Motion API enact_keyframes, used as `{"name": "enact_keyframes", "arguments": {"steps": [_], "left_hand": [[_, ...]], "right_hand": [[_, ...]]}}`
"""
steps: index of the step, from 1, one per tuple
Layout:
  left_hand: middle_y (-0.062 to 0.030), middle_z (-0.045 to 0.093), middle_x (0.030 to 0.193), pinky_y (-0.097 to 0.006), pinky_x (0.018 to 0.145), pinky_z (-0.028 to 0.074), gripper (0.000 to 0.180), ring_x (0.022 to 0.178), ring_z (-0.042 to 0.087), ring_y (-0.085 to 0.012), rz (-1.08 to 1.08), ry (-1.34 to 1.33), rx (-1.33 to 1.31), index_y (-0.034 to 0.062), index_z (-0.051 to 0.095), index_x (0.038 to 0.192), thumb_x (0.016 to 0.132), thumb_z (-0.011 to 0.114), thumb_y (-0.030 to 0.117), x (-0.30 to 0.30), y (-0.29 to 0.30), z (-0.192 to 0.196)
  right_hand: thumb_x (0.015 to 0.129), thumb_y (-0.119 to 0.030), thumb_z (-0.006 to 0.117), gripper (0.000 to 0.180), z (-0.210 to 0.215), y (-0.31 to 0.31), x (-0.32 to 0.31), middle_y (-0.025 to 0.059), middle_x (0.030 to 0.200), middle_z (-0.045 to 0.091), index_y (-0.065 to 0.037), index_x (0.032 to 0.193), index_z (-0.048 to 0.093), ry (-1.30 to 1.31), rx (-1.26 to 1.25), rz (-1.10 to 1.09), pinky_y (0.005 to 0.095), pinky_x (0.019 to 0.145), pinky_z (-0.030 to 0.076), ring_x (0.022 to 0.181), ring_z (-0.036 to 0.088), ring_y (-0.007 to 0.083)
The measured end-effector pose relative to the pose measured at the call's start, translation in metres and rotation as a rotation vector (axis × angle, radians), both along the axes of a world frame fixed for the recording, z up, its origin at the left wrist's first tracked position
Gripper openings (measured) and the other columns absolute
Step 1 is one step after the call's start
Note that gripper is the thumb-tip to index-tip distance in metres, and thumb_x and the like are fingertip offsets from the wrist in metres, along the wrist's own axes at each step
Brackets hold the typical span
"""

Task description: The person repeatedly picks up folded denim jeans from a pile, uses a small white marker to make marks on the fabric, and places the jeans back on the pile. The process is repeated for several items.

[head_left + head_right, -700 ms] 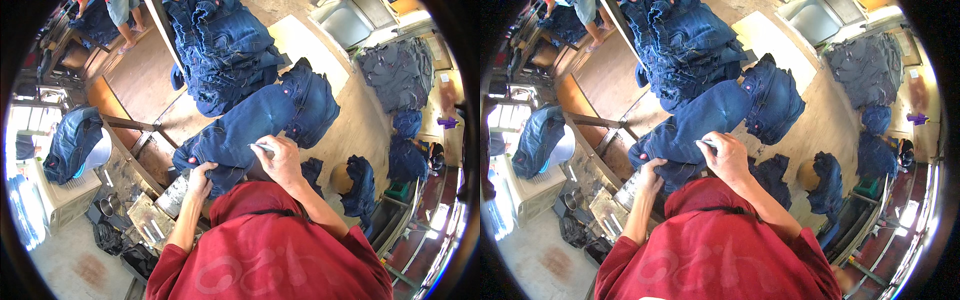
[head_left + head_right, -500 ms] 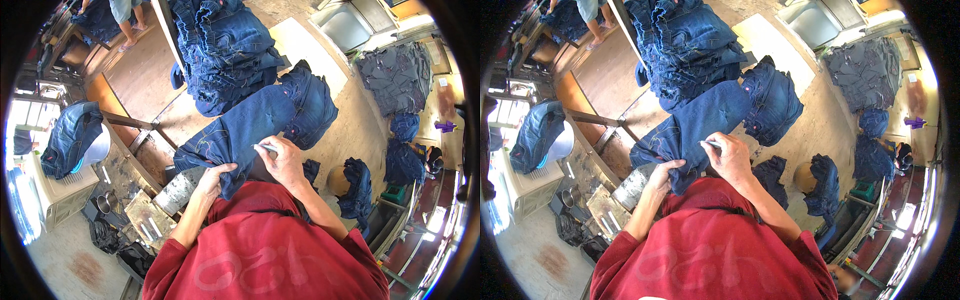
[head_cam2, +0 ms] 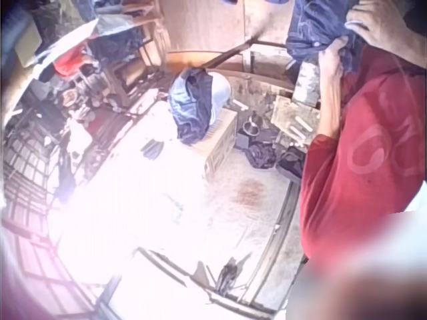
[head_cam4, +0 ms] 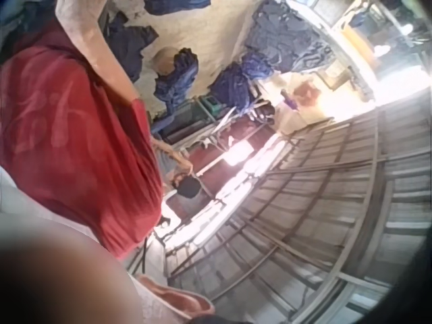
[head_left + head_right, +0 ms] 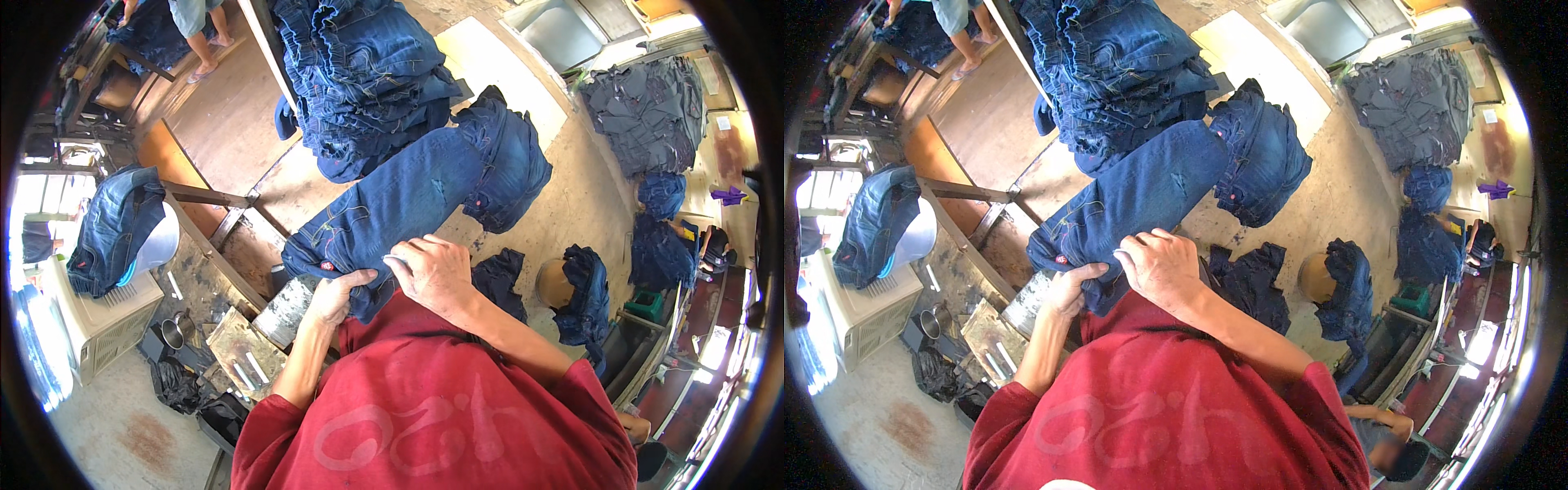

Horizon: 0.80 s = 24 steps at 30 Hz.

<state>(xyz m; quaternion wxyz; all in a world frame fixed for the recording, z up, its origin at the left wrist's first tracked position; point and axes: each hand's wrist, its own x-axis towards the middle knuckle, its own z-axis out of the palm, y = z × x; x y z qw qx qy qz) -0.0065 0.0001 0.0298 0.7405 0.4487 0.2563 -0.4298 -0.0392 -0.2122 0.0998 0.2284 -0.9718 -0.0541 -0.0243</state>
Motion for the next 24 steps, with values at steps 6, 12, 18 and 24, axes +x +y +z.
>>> {"name": "enact_keyframes", "arguments": {"steps": [6, 12, 18, 24], "left_hand": [[-0.0110, 0.081, 0.120, -0.041, 0.100, 0.061, 0.044, 0.107, 0.077, -0.0244, 0.016, -0.042, -0.009, 0.0020, 0.077, 0.125, 0.082, 0.081, -0.008, -0.001, 0.000, 0.001], [-0.0078, 0.080, 0.118, -0.040, 0.101, 0.060, 0.045, 0.104, 0.076, -0.0232, 0.022, -0.070, -0.097, 0.0028, 0.076, 0.125, 0.082, 0.081, -0.008, -0.002, 0.000, 0.004], [-0.0069, 0.080, 0.117, -0.039, 0.100, 0.059, 0.045, 0.106, 0.075, -0.0224, 0.042, -0.117, -0.117, 0.0033, 0.076, 0.125, 0.082, 0.081, -0.008, -0.003, 0.000, 0.004], [-0.0073, 0.080, 0.118, -0.038, 0.099, 0.060, 0.046, 0.103, 0.076, -0.0224, 0.018, -0.112, -0.059, 0.0034, 0.076, 0.126, 0.082, 0.081, -0.008, -0.003, 0.000, 0.001]], "right_hand": [[0.097, -0.025, 0.079, 0.015, 0.007, -0.005, 0.009, 0.0064, 0.082, 0.076, -0.013, 0.089, 0.075, 0.020, 0.020, -0.066, 0.0436, 0.068, 0.059, 0.077, 0.074, 0.0294], [0.096, -0.027, 0.079, 0.019, 0.010, -0.009, 0.014, 0.0089, 0.082, 0.076, -0.013, 0.086, 0.073, 0.030, 0.160, -0.100, 0.0471, 0.070, 0.060, 0.078, 0.076, 0.0327], [0.095, -0.028, 0.081, 0.016, 0.009, -0.005, 0.009, 0.0058, 0.081, 0.077, -0.014, 0.089, 0.078, 0.066, 0.068, -0.086, 0.0421, 0.069, 0.060, 0.076, 0.075, 0.0287], [0.093, -0.027, 0.084, 0.014, 0.009, -0.012, 0.016, 0.0033, 0.083, 0.077, -0.014, 0.091, 0.081, -0.072, -0.221, -0.122, 0.0408, 0.072, 0.059, 0.076, 0.073, 0.0263]]}}
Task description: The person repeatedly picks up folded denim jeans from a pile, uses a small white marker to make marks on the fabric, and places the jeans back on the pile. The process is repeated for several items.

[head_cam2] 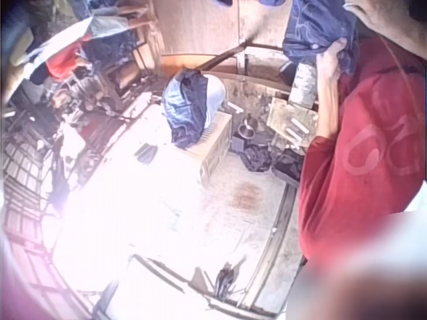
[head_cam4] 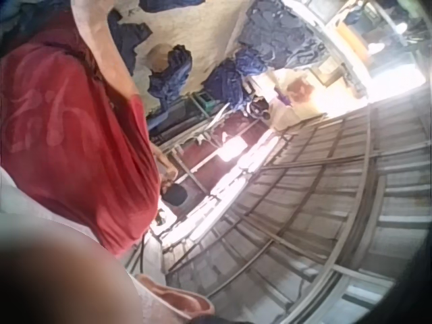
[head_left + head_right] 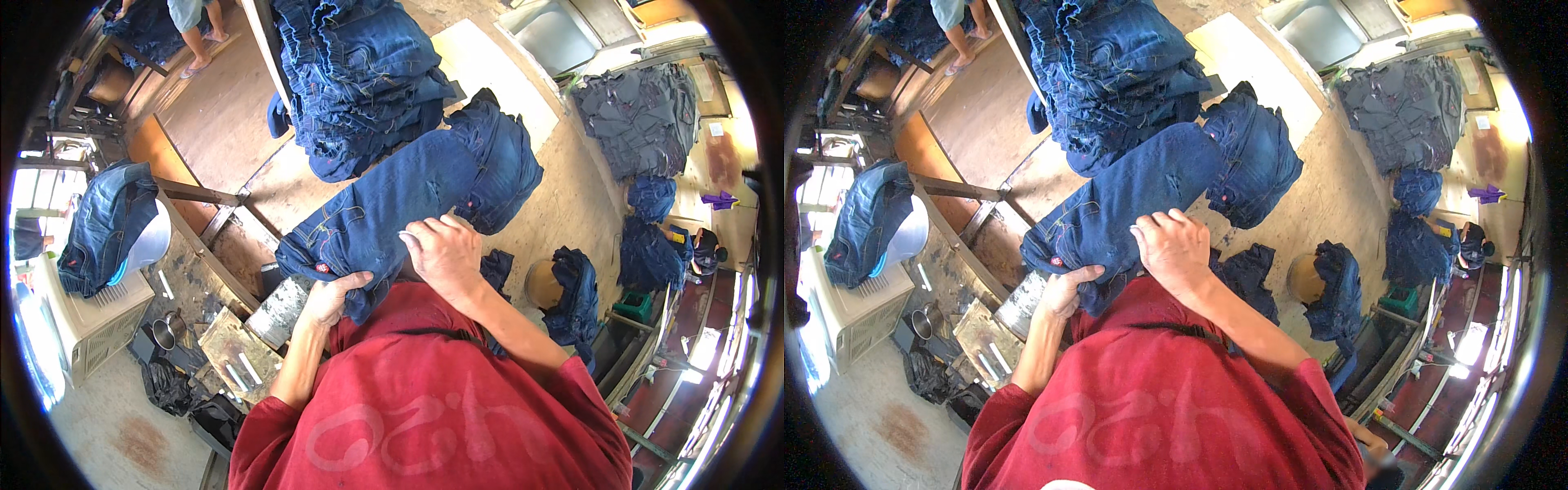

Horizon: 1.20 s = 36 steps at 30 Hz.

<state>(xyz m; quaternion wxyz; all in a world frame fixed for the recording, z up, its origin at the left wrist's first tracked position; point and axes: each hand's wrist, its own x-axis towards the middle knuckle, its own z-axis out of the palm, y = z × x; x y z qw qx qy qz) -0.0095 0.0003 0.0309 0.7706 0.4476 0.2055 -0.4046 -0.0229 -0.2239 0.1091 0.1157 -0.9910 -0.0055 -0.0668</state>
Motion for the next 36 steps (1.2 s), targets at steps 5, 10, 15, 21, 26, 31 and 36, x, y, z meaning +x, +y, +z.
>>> {"name": "enact_keyframes", "arguments": {"steps": [5, 10, 15, 21, 26, 31, 36], "left_hand": [[-0.0086, 0.080, 0.119, -0.039, 0.100, 0.060, 0.048, 0.105, 0.076, -0.0238, 0.007, 0.017, -0.047, 0.0029, 0.075, 0.128, 0.082, 0.081, -0.009, -0.002, 0.000, -0.003], [-0.0098, 0.080, 0.120, -0.040, 0.101, 0.060, 0.049, 0.106, 0.077, -0.0247, 0.040, 0.006, -0.098, 0.0020, 0.074, 0.130, 0.082, 0.080, -0.008, -0.002, 0.000, -0.001], [-0.0107, 0.080, 0.121, -0.041, 0.101, 0.061, 0.046, 0.106, 0.077, -0.0248, 0.057, 0.014, -0.026, 0.0015, 0.073, 0.131, 0.086, 0.079, -0.007, -0.001, -0.002, 0.002], [-0.0117, 0.080, 0.122, -0.039, 0.099, 0.063, 0.041, 0.106, 0.078, -0.0244, 0.172, 0.038, -0.083, -0.0002, 0.074, 0.129, 0.089, 0.077, -0.008, -0.007, -0.005, 0.000], [-0.0120, 0.080, 0.122, -0.039, 0.099, 0.063, 0.041, 0.107, 0.078, -0.0250, 0.147, 0.025, -0.050, -0.0006, 0.074, 0.128, 0.088, 0.077, -0.009, -0.010, -0.002, 0.002], [-0.0122, 0.081, 0.121, -0.042, 0.101, 0.062, 0.043, 0.107, 0.078, -0.0263, 0.145, 0.004, -0.061, -0.0008, 0.075, 0.128, 0.086, 0.078, -0.010, -0.010, -0.002, 0.000], [-0.0127, 0.081, 0.122, -0.042, 0.101, 0.062, 0.046, 0.107, 0.078, -0.0268, 0.151, 0.053, -0.060, -0.0012, 0.074, 0.130, 0.084, 0.078, -0.010, -0.010, -0.001, -0.007]], "right_hand": [[0.094, -0.027, 0.081, 0.012, -0.001, -0.002, -0.002, 0.0010, 0.088, 0.076, -0.016, 0.091, 0.077, 0.178, 0.239, 0.222, 0.0419, 0.070, 0.060, 0.082, 0.072, 0.0260], [0.095, -0.030, 0.081, 0.012, -0.008, -0.013, -0.001, -0.0008, 0.085, 0.073, -0.018, 0.093, 0.079, 0.018, 0.242, 0.183, 0.0409, 0.071, 0.058, 0.080, 0.069, 0.0251], [0.093, -0.025, 0.084, 0.011, -0.006, -0.017, 0.013, 0.0005, 0.084, 0.077, -0.014, 0.092, 0.080, -0.004, 0.159, 0.123, 0.0388, 0.070, 0.058, 0.075, 0.070, 0.0248], [0.093, -0.023, 0.085, 0.013, 0.003, 0.015, 0.016, 0.0042, 0.082, 0.078, -0.014, 0.087, 0.078, -0.010, 0.392, 0.240, 0.0395, 0.069, 0.058, 0.075, 0.075, 0.0263], [0.096, -0.027, 0.082, 0.015, 0.001, 0.018, 0.012, 0.0059, 0.082, 0.077, -0.014, 0.088, 0.078, 0.049, 0.185, 0.075, 0.0413, 0.069, 0.059, 0.076, 0.075, 0.0289], [0.095, -0.030, 0.082, 0.016, 0.000, 0.009, 0.016, 0.0057, 0.085, 0.078, -0.014, 0.090, 0.079, 0.163, 0.230, 0.184, 0.0430, 0.070, 0.059, 0.078, 0.076, 0.0285], [0.093, -0.020, 0.084, 0.009, -0.006, -0.018, 0.029, -0.0003, 0.090, 0.076, -0.013, 0.094, 0.079, -0.069, 0.302, 0.285, 0.0374, 0.072, 0.057, 0.079, 0.067, 0.0240]]}}
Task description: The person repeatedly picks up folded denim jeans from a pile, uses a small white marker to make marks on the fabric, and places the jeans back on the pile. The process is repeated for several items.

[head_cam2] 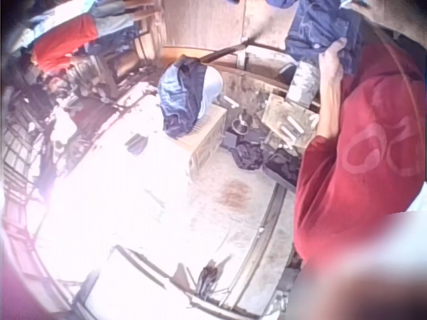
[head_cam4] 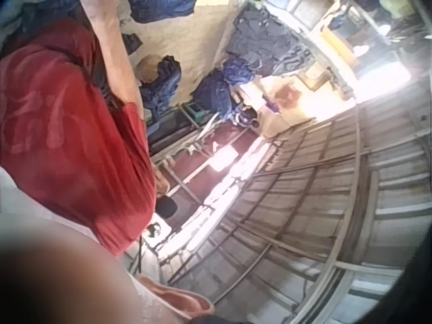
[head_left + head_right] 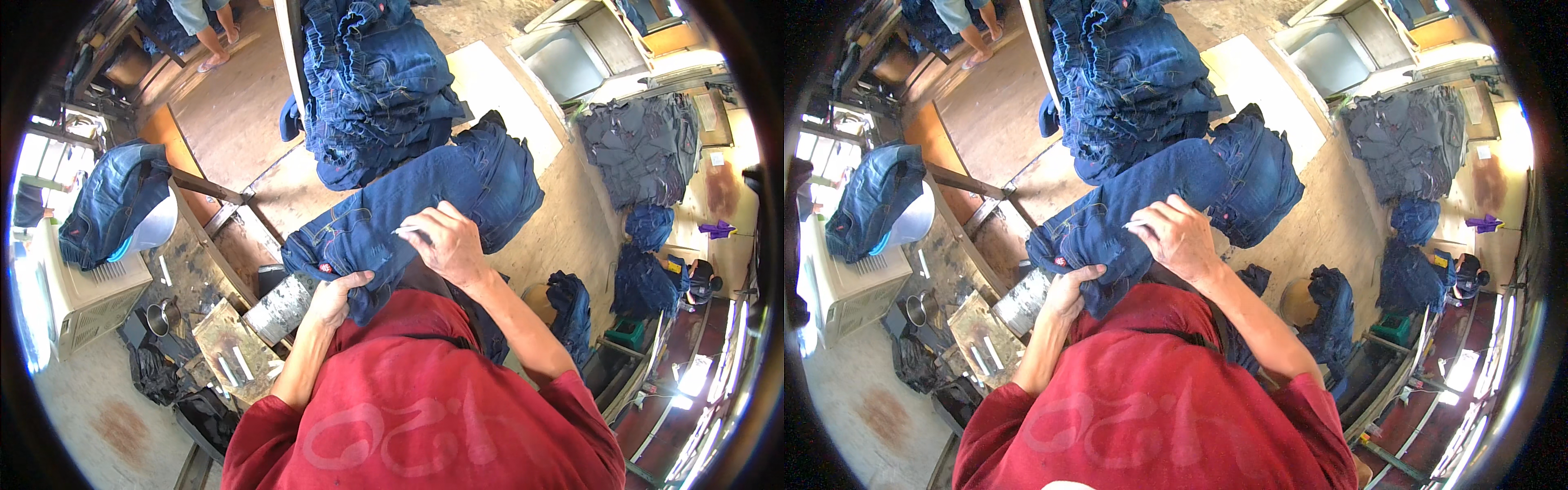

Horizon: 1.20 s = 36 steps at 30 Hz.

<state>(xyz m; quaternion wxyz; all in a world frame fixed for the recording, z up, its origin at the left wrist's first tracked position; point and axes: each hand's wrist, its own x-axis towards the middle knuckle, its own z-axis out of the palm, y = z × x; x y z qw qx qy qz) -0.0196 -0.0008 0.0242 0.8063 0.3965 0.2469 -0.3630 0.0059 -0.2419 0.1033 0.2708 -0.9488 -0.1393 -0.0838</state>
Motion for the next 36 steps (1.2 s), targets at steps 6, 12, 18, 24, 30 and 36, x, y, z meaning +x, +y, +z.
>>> {"name": "enact_keyframes", "arguments": {"steps": [6, 12, 18, 24, 30, 36], "left_hand": [[-0.0139, 0.081, 0.121, -0.042, 0.100, 0.062, 0.046, 0.106, 0.079, -0.0270, 0.016, 0.008, -0.069, -0.0018, 0.073, 0.130, 0.085, 0.076, -0.012, -0.002, 0.002, -0.007], [-0.0158, 0.080, 0.120, -0.043, 0.098, 0.064, 0.046, 0.105, 0.079, -0.0279, 0.018, 0.046, -0.104, -0.0039, 0.072, 0.130, 0.086, 0.074, -0.013, -0.007, 0.002, -0.015], [-0.0159, 0.080, 0.123, -0.044, 0.101, 0.064, 0.048, 0.108, 0.079, -0.0285, 0.011, 0.052, -0.124, -0.0036, 0.070, 0.134, 0.086, 0.075, -0.012, -0.008, 0.002, -0.015], [-0.0159, 0.078, 0.128, -0.044, 0.104, 0.062, 0.052, 0.112, 0.078, -0.0292, 0.040, -0.008, -0.156, -0.0031, 0.069, 0.138, 0.086, 0.075, -0.012, -0.007, -0.002, -0.007], [-0.0163, 0.078, 0.128, -0.045, 0.104, 0.062, 0.053, 0.112, 0.078, -0.0293, 0.054, -0.043, -0.094, -0.0025, 0.069, 0.138, 0.086, 0.075, -0.011, -0.007, -0.005, -0.004], [-0.0164, 0.079, 0.126, -0.045, 0.101, 0.064, 0.055, 0.109, 0.079, -0.0292, 0.069, -0.031, -0.059, -0.0024, 0.069, 0.138, 0.083, 0.075, -0.011, -0.011, -0.006, -0.001]], "right_hand": [[0.093, -0.029, 0.083, 0.011, -0.012, -0.007, 0.011, -0.0037, 0.090, 0.067, -0.020, 0.099, 0.079, -0.078, -0.179, 0.276, 0.0373, 0.077, 0.052, 0.088, 0.062, 0.0198], [0.093, -0.031, 0.082, 0.012, -0.006, -0.006, 0.018, -0.0048, 0.089, 0.065, -0.021, 0.099, 0.078, -0.123, -0.213, 0.388, 0.0364, 0.077, 0.050, 0.089, 0.062, 0.0185], [0.092, -0.031, 0.082, 0.012, -0.005, -0.005, 0.024, -0.0052, 0.088, 0.065, -0.022, 0.099, 0.078, -0.140, -0.242, 0.481, 0.0359, 0.077, 0.048, 0.089, 0.062, 0.0181], [0.094, -0.035, 0.079, 0.012, -0.004, -0.005, 0.032, -0.0056, 0.087, 0.064, -0.022, 0.097, 0.079, -0.154, -0.198, 0.430, 0.0367, 0.076, 0.047, 0.088, 0.061, 0.0179], [0.096, -0.035, 0.078, 0.014, -0.003, -0.012, 0.040, -0.0050, 0.088, 0.066, -0.022, 0.098, 0.079, -0.163, -0.112, 0.418, 0.0368, 0.075, 0.046, 0.089, 0.061, 0.0180], [0.097, -0.035, 0.077, 0.015, -0.009, -0.016, 0.045, -0.0032, 0.087, 0.065, -0.020, 0.099, 0.079, -0.161, -0.117, 0.478, 0.0370, 0.076, 0.047, 0.089, 0.062, 0.0185]]}}
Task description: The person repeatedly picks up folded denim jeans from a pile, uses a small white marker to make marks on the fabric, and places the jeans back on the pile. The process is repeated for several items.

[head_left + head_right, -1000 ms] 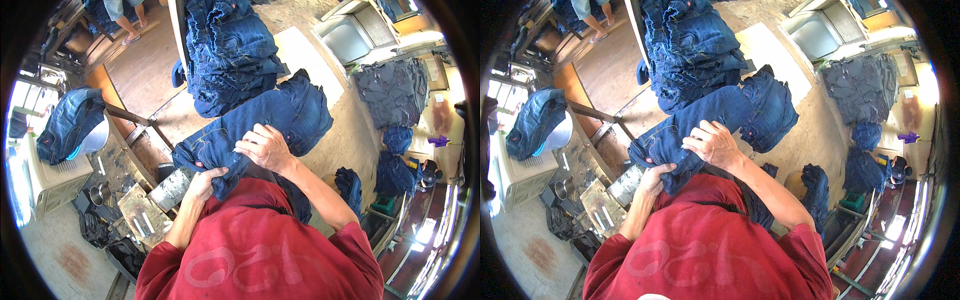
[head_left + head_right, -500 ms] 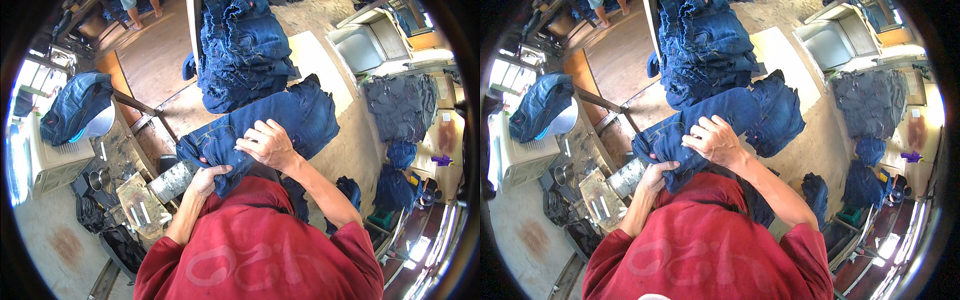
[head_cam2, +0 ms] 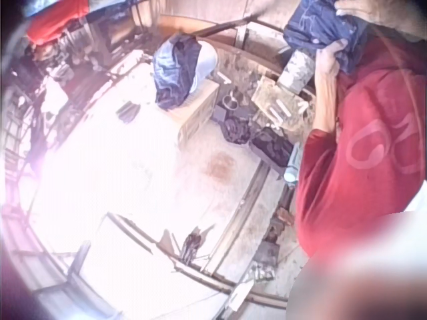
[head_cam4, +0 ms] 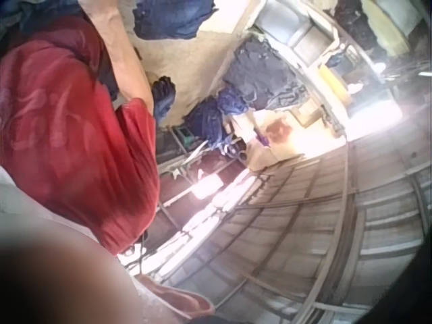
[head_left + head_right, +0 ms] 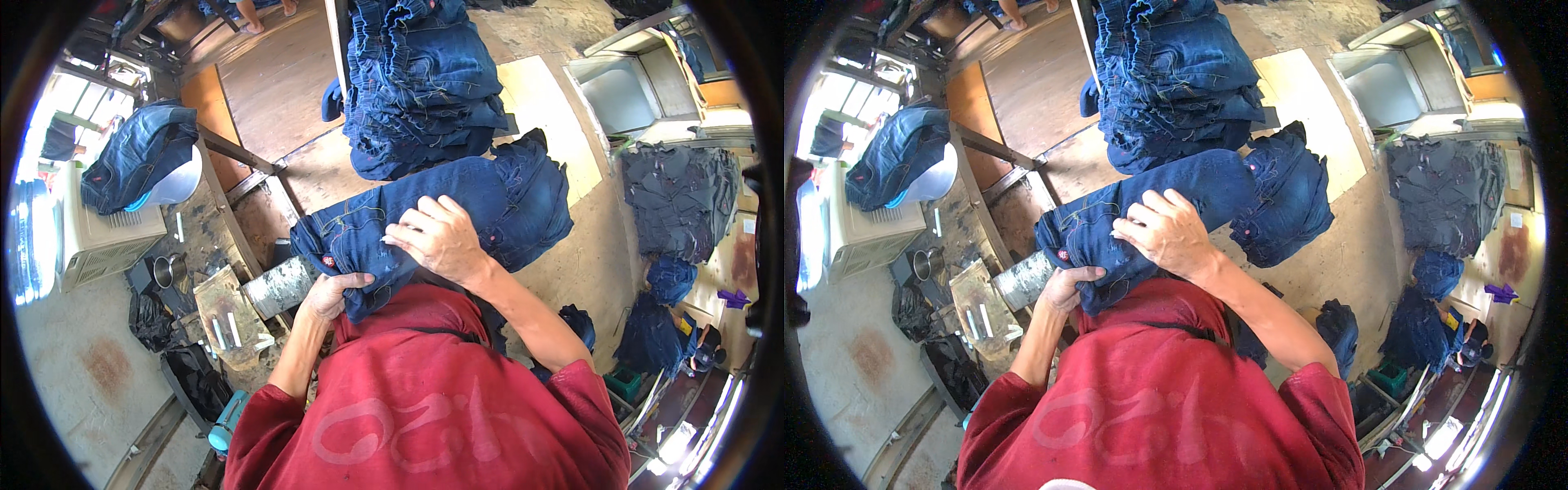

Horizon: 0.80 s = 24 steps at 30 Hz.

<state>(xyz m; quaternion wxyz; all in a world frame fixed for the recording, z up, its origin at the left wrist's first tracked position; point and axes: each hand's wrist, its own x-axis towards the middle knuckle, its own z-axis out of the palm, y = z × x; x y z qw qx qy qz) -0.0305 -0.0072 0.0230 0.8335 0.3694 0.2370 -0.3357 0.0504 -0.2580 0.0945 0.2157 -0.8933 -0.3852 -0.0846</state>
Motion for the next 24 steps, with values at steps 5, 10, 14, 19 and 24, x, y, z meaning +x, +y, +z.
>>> {"name": "enact_keyframes", "arguments": {"steps": [5, 10, 14, 19, 24], "left_hand": [[-0.0162, 0.079, 0.125, -0.044, 0.101, 0.064, 0.061, 0.109, 0.079, -0.0296, 0.019, 0.038, 0.035, -0.0028, 0.068, 0.139, 0.080, 0.076, -0.011, -0.003, -0.002, 0.002], [-0.0165, 0.079, 0.127, -0.044, 0.101, 0.064, 0.064, 0.109, 0.079, -0.0304, 0.083, 0.012, 0.060, -0.0035, 0.066, 0.141, 0.078, 0.075, -0.011, -0.008, -0.008, 0.001], [-0.0161, 0.080, 0.123, -0.044, 0.100, 0.065, 0.060, 0.107, 0.080, -0.0298, 0.122, 0.043, 0.039, -0.0034, 0.068, 0.138, 0.079, 0.075, -0.015, -0.007, -0.012, 0.005], [-0.0158, 0.080, 0.122, -0.044, 0.099, 0.066, 0.059, 0.105, 0.080, -0.0290, 0.160, 0.022, 0.047, -0.0030, 0.069, 0.137, 0.079, 0.076, -0.015, -0.004, -0.019, 0.014], [-0.0148, 0.079, 0.125, -0.045, 0.102, 0.064, 0.061, 0.108, 0.079, -0.0283, 0.139, -0.050, 0.123, -0.0020, 0.068, 0.139, 0.080, 0.080, -0.010, -0.011, -0.011, -0.004]], "right_hand": [[0.096, -0.034, 0.077, 0.016, -0.003, -0.008, 0.002, -0.0030, 0.087, 0.064, -0.019, 0.098, 0.077, 0.064, 0.039, 0.054, 0.0368, 0.077, 0.046, 0.089, 0.061, 0.0187], [0.096, -0.033, 0.078, 0.015, -0.006, -0.021, 0.009, -0.0029, 0.087, 0.063, -0.019, 0.099, 0.076, 0.136, 0.185, 0.038, 0.0382, 0.077, 0.046, 0.089, 0.061, 0.0195], [0.095, -0.032, 0.079, 0.014, -0.014, -0.022, 0.007, -0.0035, 0.089, 0.067, -0.019, 0.100, 0.079, 0.165, 0.133, 0.056, 0.0382, 0.077, 0.046, 0.090, 0.062, 0.0194], [0.096, -0.033, 0.078, 0.014, -0.016, -0.025, 0.005, -0.0040, 0.088, 0.066, -0.019, 0.100, 0.079, 0.149, 0.264, 0.072, 0.0382, 0.080, 0.047, 0.090, 0.062, 0.0185], [0.099, -0.033, 0.074, 0.015, -0.025, -0.034, 0.014, -0.0025, 0.087, 0.068, -0.018, 0.101, 0.078, 0.101, 0.098, -0.053, 0.0393, 0.079, 0.048, 0.086, 0.065, 0.0197]]}}
